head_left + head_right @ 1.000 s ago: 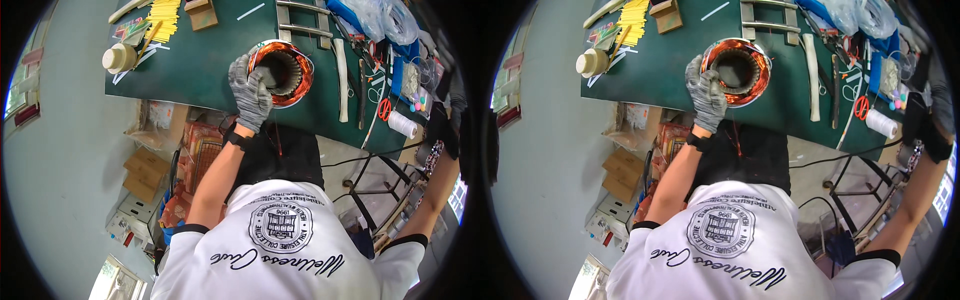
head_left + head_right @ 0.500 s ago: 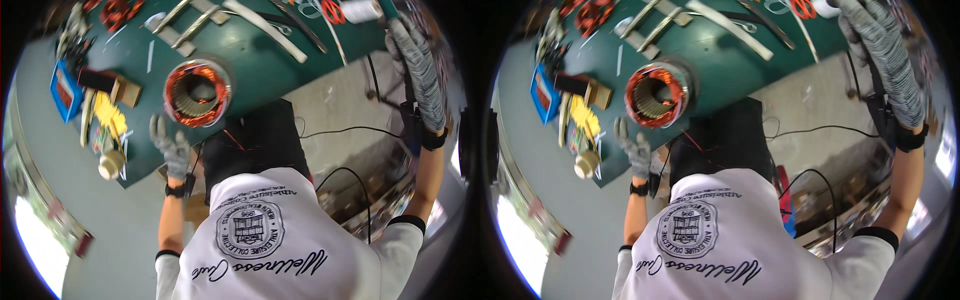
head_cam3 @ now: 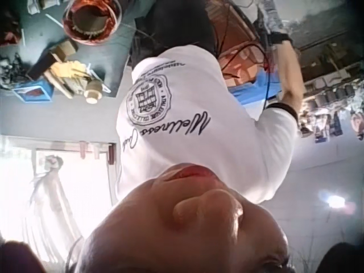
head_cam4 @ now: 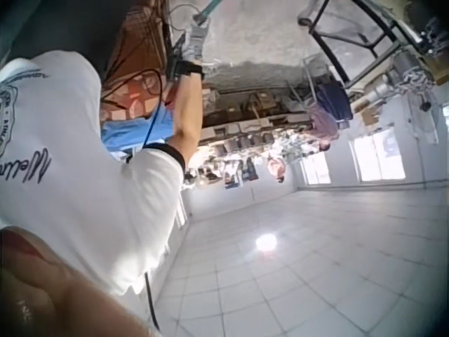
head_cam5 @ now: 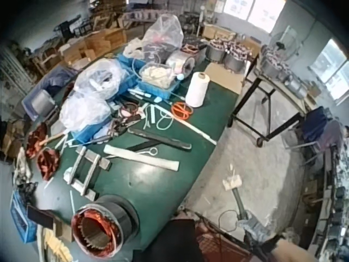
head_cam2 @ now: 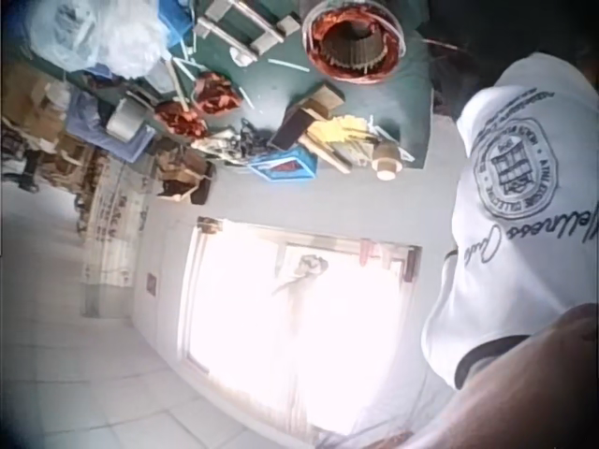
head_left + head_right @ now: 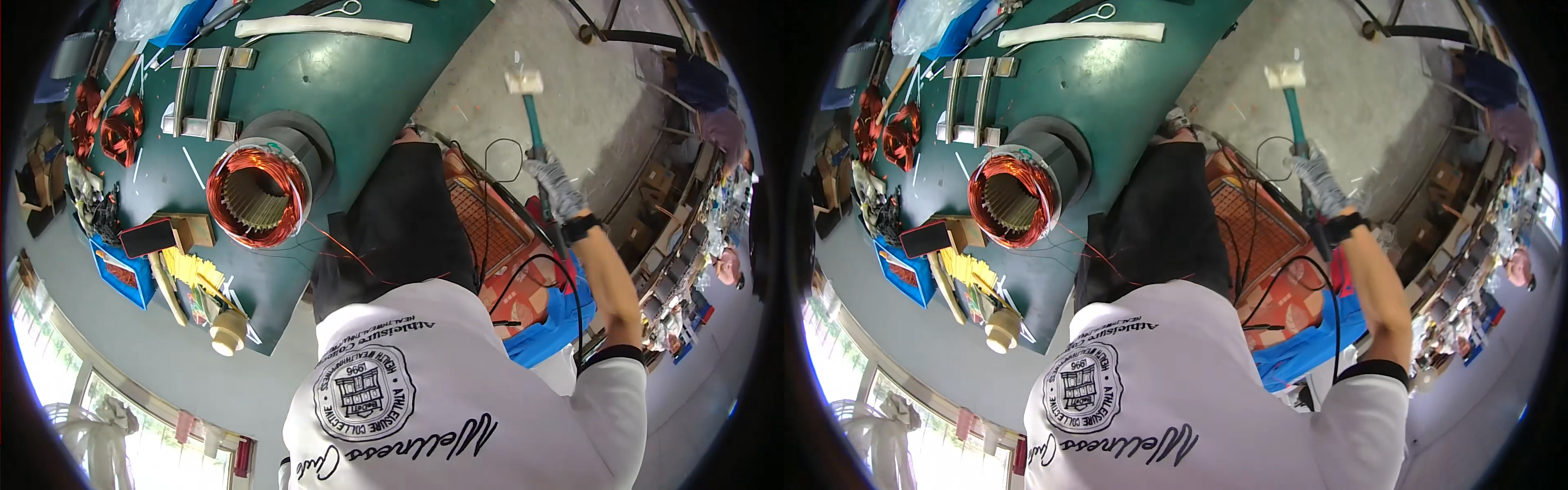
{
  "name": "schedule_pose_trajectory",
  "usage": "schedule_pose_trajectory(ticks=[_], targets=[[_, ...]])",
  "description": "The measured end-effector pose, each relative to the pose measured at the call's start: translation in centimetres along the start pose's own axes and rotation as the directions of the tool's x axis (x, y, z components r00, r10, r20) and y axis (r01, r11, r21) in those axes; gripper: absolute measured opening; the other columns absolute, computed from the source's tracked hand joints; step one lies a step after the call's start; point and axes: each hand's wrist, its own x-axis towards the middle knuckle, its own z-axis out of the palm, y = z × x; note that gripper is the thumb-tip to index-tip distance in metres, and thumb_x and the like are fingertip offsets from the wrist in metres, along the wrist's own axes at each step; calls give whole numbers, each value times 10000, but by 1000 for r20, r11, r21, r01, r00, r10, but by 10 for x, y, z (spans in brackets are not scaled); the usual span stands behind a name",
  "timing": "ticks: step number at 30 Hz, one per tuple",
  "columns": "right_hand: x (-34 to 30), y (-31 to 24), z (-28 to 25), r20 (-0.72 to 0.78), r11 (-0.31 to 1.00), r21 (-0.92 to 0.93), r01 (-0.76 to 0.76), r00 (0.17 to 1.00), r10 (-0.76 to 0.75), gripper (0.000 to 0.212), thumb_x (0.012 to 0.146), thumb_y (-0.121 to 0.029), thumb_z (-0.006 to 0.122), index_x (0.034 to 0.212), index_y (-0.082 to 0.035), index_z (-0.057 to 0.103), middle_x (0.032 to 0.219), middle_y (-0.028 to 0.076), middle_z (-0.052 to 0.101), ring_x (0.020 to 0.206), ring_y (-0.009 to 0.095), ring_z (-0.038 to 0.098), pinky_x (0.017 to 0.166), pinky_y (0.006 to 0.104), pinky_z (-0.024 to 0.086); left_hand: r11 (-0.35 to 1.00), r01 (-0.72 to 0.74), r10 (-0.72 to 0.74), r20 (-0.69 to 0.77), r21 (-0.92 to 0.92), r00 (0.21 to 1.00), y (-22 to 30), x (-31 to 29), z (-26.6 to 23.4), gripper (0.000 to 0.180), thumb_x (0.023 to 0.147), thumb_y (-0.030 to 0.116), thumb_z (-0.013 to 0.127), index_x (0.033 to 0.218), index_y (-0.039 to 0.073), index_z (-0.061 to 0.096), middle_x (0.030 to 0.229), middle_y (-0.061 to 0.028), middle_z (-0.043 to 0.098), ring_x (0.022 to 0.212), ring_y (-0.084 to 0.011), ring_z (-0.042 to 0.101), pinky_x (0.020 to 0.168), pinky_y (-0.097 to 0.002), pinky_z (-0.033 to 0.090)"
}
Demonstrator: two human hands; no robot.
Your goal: Shaping and pressing motor windings inside a stator core using a mallet.
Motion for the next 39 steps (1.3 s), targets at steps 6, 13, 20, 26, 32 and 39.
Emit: schedule_pose_trajectory(ticks=[6, 13, 20, 26, 32, 39], targets=[[-18, 158, 48, 50, 950, 159, -269, 963, 264, 236, 745, -211, 667, 899, -111, 519, 718, -34, 469, 668, 101, 442, 574, 268, 376, 991, 65, -62, 34, -115, 997, -20, -13, 2, 498, 884, 310, 446, 1282, 21, 365, 1253, -230, 408, 1150, -330, 425, 952, -432, 356], [-55, 209, 85, 85, 917, 34, -398, 915, 394, 231, 751, -217, 665, 895, -107, 521, 715, -30, 474, 663, 104, 444, 574, 275, 380, 981, 86, -79, 46, -173, 996, -28, -20, 6, 487, 890, 298, 440, 1284, 22, 367, 1255, -223, 415, 1146, -325, 432, 950, -430, 361], [-131, 227, -48, -133, 799, -424, -427, 902, 412, 227, 757, -223, 662, 890, -104, 522, 712, -25, 478, 657, 108, 445, 574, 283, 383, 970, 115, -99, 83, -214, 992, -38, -19, 13, 476, 895, 287, 434, 1286, 22, 369, 1257, -216, 421, 1143, -321, 439, 948, -429, 366], [-268, 234, -154, -329, 468, -674, -571, 800, 502, 224, 762, -227, 660, 887, -101, 524, 709, -21, 482, 652, 111, 447, 574, 289, 386, 962, 129, -101, 127, -239, 987, -44, -7, 14, 467, 899, 276, 428, 1287, 23, 371, 1259, -210, 427, 1140, -317, 445, 947, -428, 370], [-381, 247, -158, -367, 263, -710, -654, 662, 654, 222, 767, -232, 658, 883, -98, 525, 707, -17, 485, 648, 114, 448, 574, 296, 389, 954, 155, -117, 159, -257, 980, -54, 4, 18, 458, 904, 266, 423, 1289, 24, 373, 1260, -205, 432, 1136, -313, 451, 945, -427, 375], [-397, 268, -145, -390, 212, -726, -654, 646, 656, 220, 773, -238, 655, 879, -94, 527, 704, -12, 490, 642, 117, 450, 575, 303, 392, 952, 157, -106, 200, -261, 974, -54, 15, 25, 447, 909, 255, 417, 1291, 24, 375, 1262, -198, 439, 1133, -308, 458, 944, -426, 380]])
